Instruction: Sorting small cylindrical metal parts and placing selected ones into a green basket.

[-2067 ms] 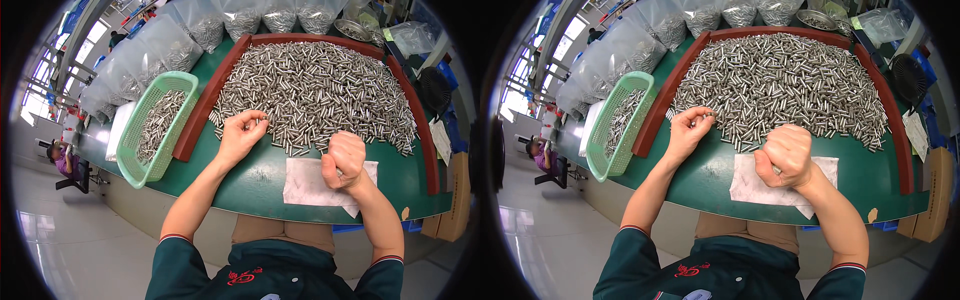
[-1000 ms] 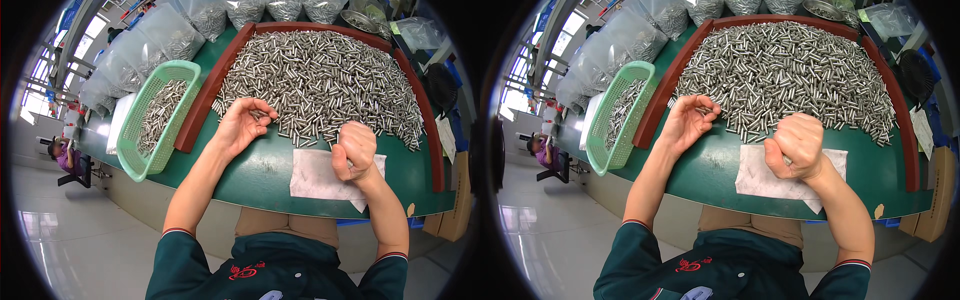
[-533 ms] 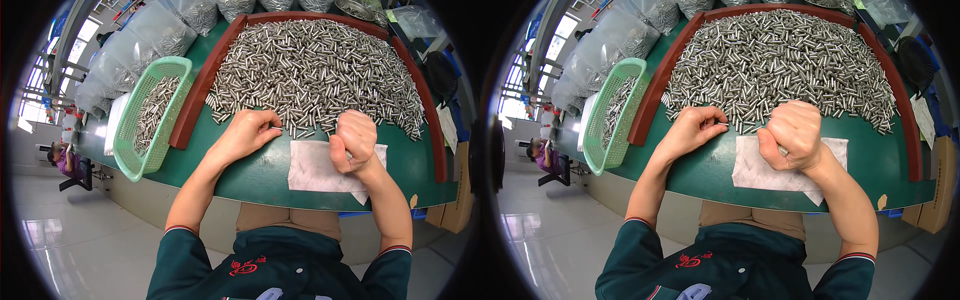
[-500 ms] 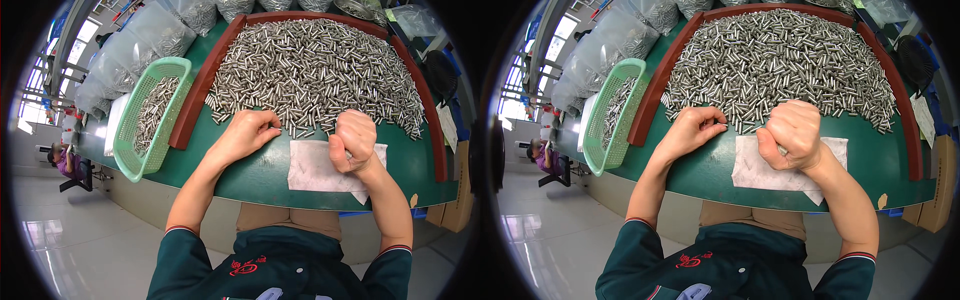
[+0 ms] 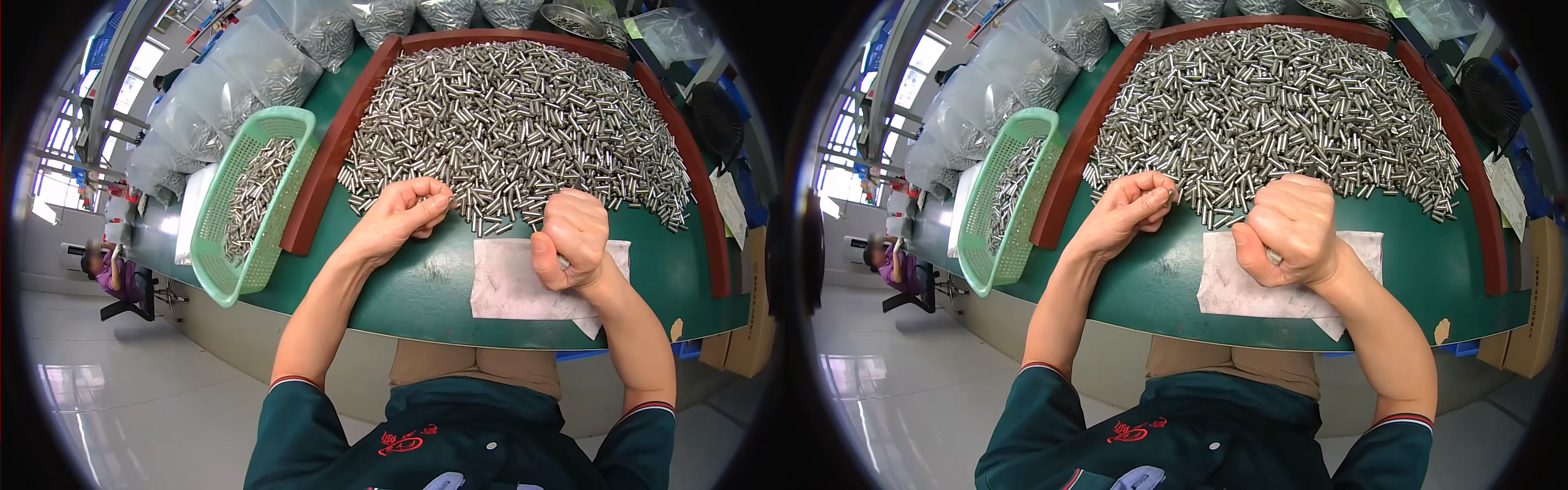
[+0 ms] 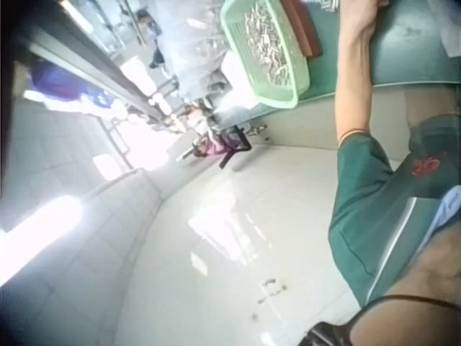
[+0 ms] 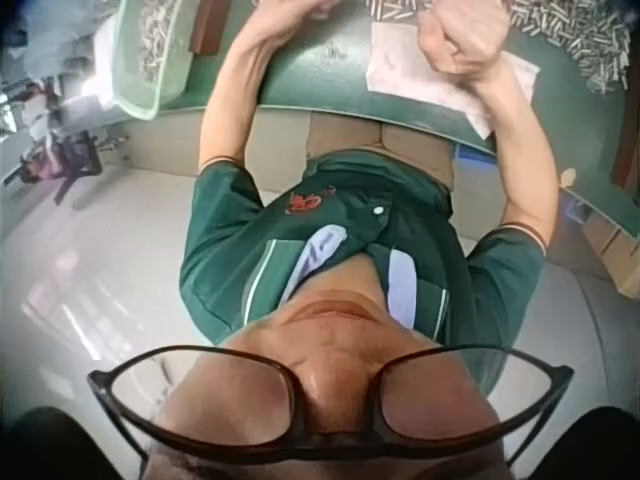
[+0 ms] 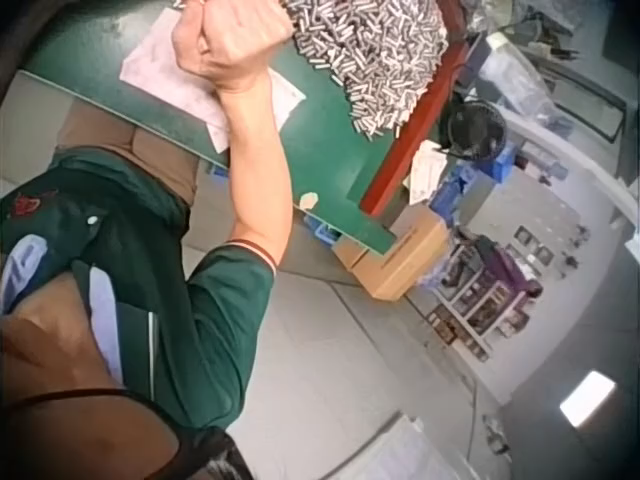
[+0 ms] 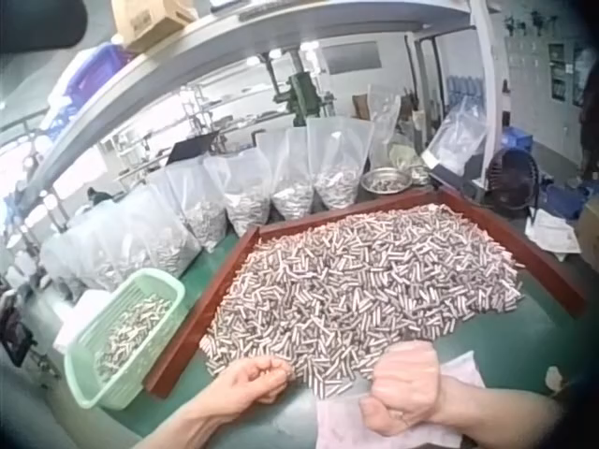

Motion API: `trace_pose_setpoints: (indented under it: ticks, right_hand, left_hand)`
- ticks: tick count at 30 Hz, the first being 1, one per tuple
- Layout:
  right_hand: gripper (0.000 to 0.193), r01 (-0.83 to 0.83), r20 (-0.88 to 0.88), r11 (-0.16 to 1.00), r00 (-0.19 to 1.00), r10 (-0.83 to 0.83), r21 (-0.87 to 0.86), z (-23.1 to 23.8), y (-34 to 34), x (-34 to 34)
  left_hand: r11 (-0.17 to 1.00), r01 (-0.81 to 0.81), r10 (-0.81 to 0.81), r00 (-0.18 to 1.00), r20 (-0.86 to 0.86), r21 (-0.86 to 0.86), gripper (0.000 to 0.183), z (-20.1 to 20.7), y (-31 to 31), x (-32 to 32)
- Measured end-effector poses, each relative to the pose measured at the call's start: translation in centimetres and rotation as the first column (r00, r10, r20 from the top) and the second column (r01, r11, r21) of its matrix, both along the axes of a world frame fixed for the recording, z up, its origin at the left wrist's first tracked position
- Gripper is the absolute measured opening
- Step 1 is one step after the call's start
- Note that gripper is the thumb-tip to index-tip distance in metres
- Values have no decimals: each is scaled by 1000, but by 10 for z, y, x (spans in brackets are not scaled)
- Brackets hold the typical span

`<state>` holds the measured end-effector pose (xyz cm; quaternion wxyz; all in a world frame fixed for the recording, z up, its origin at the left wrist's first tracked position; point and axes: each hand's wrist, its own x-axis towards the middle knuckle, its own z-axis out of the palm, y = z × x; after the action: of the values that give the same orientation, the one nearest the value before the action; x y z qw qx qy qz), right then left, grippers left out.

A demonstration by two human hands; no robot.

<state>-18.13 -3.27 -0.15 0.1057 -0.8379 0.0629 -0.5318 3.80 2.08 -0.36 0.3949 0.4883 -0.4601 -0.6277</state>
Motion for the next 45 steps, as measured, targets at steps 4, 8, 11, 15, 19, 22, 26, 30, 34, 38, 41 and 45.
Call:
trace_pose_setpoints:
  ticks: [4, 8, 11, 15, 19, 22, 26, 30, 34, 38, 41, 45]
  right_hand:
    - [28, 7, -11, 1000, 1000, -7, 4, 0, 1, -2]
    - [26, -12, 60, 997, 998, 7, 72, 0, 1, -3]
    - [30, -166, 331, 797, 942, -45, 580, 0, 12, -2]
    - [42, -717, 728, 171, 685, -4, 676, 6, 27, 10]
    - [44, -730, 731, 39, 682, -37, 683, -2, 32, 13]
    - [42, -685, 685, 4, 727, -47, 728, -5, 31, 15]
    - [43, -671, 670, -51, 742, -24, 740, -8, 30, 16]
    - [44, -667, 668, -61, 744, 3, 743, -7, 29, 15]
    - [44, -680, 682, -74, 731, 15, 730, -7, 28, 14]
    - [44, -687, 691, -77, 721, 48, 722, -10, 27, 14]
    - [44, -691, 692, -47, 718, 69, 721, -11, 28, 14]
    - [44, -692, 692, -25, 718, 72, 721, -11, 30, 14]
  left_hand:
    - [999, 19, -16, 997, -73, 39, 20, 1, -1, 1]
    - [998, 45, -40, 994, 103, -51, 17, 0, 3, -6]
    - [956, 136, -14, 907, 421, -262, 9, 4, 12, -23]
    - [904, 290, -52, 804, 593, -315, 8, -5, 24, -40]
    - [815, 349, 78, 724, 685, -463, 10, -10, 23, -49]
    - [816, 333, 108, 715, 691, -473, 11, -10, 23, -49]
    - [842, 322, 86, 713, 696, -433, 10, -9, 24, -51]
    - [838, 318, 98, 712, 695, -444, 10, -8, 24, -51]
    - [836, 313, 102, 719, 688, -451, 10, -8, 24, -52]
    - [831, 309, 109, 724, 681, -462, 9, -9, 23, -52]
    - [831, 308, 113, 721, 684, -463, 9, -9, 23, -52]
    - [844, 301, 106, 717, 688, -444, 10, -9, 23, -52]
